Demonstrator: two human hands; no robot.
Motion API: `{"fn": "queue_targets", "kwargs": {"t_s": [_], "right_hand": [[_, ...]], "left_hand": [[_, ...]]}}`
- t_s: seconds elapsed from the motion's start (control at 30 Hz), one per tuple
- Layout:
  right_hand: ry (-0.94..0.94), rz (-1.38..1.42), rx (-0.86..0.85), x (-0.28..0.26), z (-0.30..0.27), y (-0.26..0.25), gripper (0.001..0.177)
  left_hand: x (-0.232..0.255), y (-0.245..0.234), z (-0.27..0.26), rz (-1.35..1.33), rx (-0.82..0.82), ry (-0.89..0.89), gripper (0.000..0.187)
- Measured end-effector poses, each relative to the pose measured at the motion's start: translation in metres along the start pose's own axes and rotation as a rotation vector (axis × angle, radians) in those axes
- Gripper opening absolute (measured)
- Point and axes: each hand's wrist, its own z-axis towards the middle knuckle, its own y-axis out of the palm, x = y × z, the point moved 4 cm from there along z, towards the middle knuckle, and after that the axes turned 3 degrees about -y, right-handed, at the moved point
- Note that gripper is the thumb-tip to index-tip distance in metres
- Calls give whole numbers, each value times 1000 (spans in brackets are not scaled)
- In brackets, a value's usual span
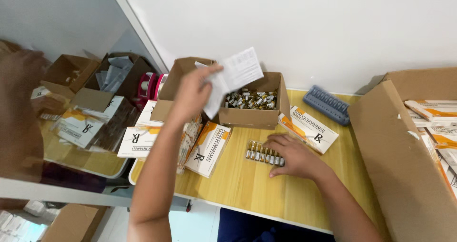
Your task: The person places small vials into a plastic blister pack, inserts the filled blister pack into a cardboard box, and then places the completed box into a larger shipping carton. The person repeats this process multiple times.
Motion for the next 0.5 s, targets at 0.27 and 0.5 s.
{"fn": "queue_targets", "kwargs": {"t_s": [0.27, 0.5], "right_hand": [[79, -15, -72, 9, -5, 6, 56], [78, 162, 182, 11, -32, -40, 50]], "left_hand": [[-42, 65, -98, -219, -188, -268, 41], [-86, 65, -125, -1, -415, -116, 38]]}}
